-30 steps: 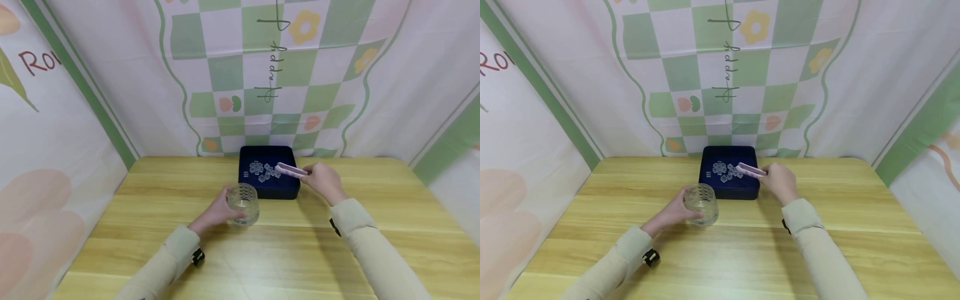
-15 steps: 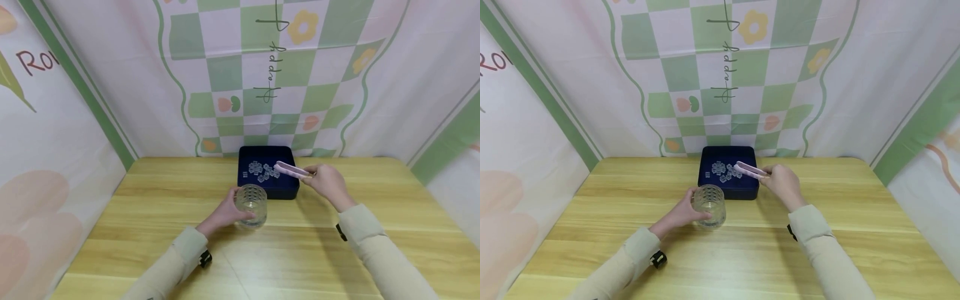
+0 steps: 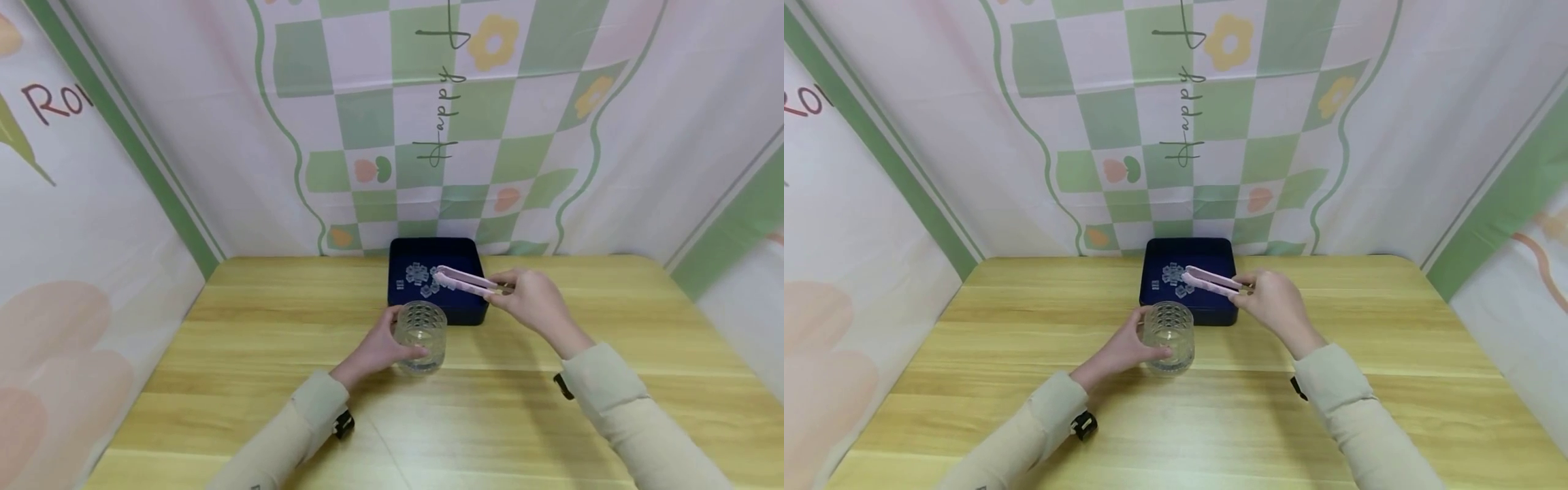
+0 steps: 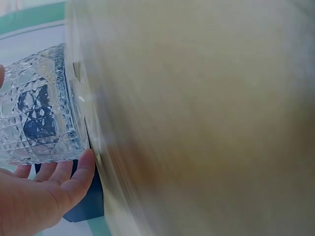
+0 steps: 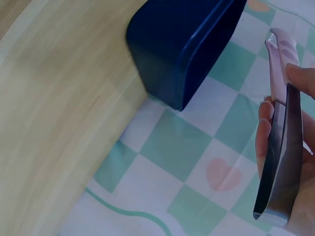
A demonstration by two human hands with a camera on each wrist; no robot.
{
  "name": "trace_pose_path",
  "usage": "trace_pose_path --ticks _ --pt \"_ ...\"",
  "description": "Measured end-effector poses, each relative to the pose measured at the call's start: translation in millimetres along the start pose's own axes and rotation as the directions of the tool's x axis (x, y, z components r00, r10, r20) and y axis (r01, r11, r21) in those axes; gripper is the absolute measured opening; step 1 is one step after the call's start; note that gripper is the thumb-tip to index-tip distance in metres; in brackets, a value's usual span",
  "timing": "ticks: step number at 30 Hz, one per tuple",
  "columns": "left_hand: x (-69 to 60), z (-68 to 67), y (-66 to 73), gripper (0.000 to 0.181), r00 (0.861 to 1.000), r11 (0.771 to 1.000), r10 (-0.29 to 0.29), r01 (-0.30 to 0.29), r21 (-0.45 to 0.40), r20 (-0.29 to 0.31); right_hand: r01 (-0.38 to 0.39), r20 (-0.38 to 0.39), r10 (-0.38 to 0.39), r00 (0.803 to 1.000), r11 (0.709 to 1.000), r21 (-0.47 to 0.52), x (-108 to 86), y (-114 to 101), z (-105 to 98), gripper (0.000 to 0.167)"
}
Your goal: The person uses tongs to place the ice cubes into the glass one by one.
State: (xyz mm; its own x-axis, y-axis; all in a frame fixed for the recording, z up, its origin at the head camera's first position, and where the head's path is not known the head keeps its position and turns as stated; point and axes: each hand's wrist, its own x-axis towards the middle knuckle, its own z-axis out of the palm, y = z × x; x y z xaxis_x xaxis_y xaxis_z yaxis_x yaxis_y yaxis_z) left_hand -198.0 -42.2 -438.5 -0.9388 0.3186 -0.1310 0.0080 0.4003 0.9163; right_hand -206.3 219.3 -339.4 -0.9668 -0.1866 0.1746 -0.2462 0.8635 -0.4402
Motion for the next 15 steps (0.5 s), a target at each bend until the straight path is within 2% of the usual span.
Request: trace_pose_path --ticks 7,15 --pt "2.4 3.1 1.1 0.096 1.000 1.000 -0.007 0.007 0.005 -0.001 0.077 0.038 -0.080 0.996 0.995 0.060 -10.0 -8 -5 0.030" --pt "5.7 6.9 1.3 0.096 1.000 1.000 0.006 -0.006 -0.006 0.003 0.146 0.094 -0.152 0.984 0.987 0.073 -17.2 -10 -7 0.028"
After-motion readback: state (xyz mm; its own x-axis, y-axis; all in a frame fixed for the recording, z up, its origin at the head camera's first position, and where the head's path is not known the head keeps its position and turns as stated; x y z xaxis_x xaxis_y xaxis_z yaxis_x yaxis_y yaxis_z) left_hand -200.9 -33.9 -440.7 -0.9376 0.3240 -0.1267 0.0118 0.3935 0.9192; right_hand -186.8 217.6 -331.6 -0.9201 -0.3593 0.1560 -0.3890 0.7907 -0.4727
